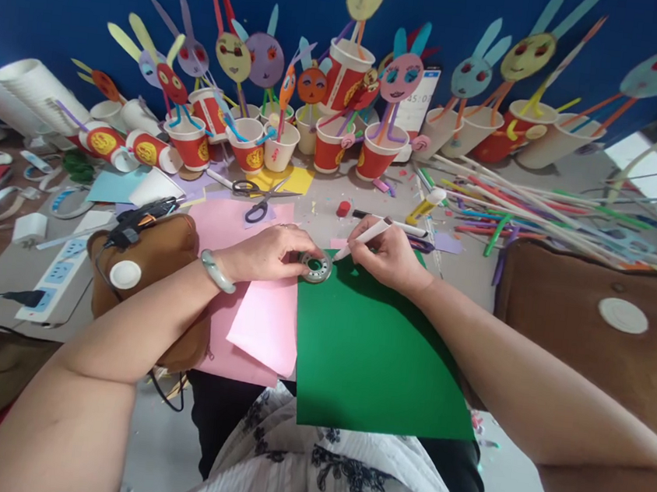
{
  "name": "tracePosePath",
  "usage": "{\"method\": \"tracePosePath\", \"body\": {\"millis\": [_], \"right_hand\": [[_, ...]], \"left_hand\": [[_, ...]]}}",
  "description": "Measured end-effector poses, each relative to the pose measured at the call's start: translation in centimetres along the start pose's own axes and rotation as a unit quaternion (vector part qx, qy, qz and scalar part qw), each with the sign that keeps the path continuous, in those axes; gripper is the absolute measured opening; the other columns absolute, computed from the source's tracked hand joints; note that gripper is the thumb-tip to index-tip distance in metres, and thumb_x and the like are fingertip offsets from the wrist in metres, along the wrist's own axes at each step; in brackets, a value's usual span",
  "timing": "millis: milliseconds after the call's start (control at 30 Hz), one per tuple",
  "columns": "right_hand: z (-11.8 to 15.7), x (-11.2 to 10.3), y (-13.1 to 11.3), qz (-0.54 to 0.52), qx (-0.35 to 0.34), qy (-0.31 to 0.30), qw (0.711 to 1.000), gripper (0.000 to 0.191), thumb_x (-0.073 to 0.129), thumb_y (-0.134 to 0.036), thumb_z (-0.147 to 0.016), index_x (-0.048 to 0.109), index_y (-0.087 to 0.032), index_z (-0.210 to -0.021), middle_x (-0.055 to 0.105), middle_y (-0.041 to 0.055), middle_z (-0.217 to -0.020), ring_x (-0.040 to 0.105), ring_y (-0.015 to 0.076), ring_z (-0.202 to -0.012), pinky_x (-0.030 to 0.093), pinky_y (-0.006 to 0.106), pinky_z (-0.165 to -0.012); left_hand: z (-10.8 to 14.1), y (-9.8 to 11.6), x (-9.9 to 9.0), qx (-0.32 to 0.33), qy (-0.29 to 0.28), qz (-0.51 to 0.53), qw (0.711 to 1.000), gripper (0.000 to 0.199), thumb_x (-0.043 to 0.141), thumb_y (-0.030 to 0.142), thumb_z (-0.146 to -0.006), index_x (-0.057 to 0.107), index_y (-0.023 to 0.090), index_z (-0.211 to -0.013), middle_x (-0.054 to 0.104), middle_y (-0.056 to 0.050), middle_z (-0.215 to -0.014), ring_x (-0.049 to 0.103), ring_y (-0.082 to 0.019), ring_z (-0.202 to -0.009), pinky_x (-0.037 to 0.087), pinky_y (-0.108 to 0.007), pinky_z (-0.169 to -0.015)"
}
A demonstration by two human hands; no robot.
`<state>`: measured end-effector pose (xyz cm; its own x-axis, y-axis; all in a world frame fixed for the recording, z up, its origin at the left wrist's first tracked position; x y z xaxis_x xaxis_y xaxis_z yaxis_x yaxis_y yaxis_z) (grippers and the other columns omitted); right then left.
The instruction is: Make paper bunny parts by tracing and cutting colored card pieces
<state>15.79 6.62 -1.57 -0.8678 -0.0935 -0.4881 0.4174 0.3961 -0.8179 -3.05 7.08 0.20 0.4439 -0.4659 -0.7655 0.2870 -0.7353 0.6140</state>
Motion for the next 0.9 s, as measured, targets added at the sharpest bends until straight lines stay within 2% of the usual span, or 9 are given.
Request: {"method": "tracePosePath", "body": {"millis": [400, 667, 900], "right_hand": [[-0.1, 0.6, 0.7, -0.061, 0.036, -0.011, 0.997, 0.011, 0.057, -0.025, -0.087, 0.055, -0.018, -0.08, 0.057, -0.0036, -0.058, 0.05, 0.0088, -0.049, 0.038, 0.022, -0.049], [-0.3, 1.0, 1.2, -0.093, 0.067, -0.023, 0.993, 0.019, 0.06, -0.035, -0.091, 0.056, -0.018, -0.082, 0.058, -0.0037, -0.058, 0.048, 0.0071, -0.044, 0.036, 0.02, -0.044], [-0.7, 1.3, 0.8, -0.107, 0.091, -0.032, 0.99, 0.03, 0.06, -0.042, -0.092, 0.056, -0.018, -0.075, 0.059, -0.0018, -0.06, 0.047, 0.0067, -0.044, 0.035, 0.02, -0.042]], "left_hand": [[0.1, -0.1, 0.1, -0.015, 0.001, 0.021, 1.0, 0.021, 0.068, 0.022, -0.088, 0.073, 0.017, -0.107, 0.074, -0.008, -0.1, 0.067, -0.017, -0.089, 0.051, -0.029, -0.082], [0.2, 0.0, 0.1, -0.013, -0.007, 0.015, 1.0, 0.022, 0.067, 0.021, -0.089, 0.072, 0.016, -0.11, 0.072, -0.006, -0.096, 0.064, -0.014, -0.079, 0.049, -0.026, -0.074], [0.2, 0.3, 0.1, -0.016, -0.007, -0.003, 1.0, 0.024, 0.064, 0.019, -0.089, 0.068, 0.017, -0.112, 0.072, -0.006, -0.103, 0.065, -0.015, -0.087, 0.049, -0.027, -0.08]]}}
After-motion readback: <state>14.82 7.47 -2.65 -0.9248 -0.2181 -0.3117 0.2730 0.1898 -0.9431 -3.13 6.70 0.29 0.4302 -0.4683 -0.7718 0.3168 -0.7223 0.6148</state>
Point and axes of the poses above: each hand's wrist, its own z-axis away from the middle knuckle, its own x-axis out of the palm, y = z × x, the point moved 5 cm from there along -z, towards the middle knuckle
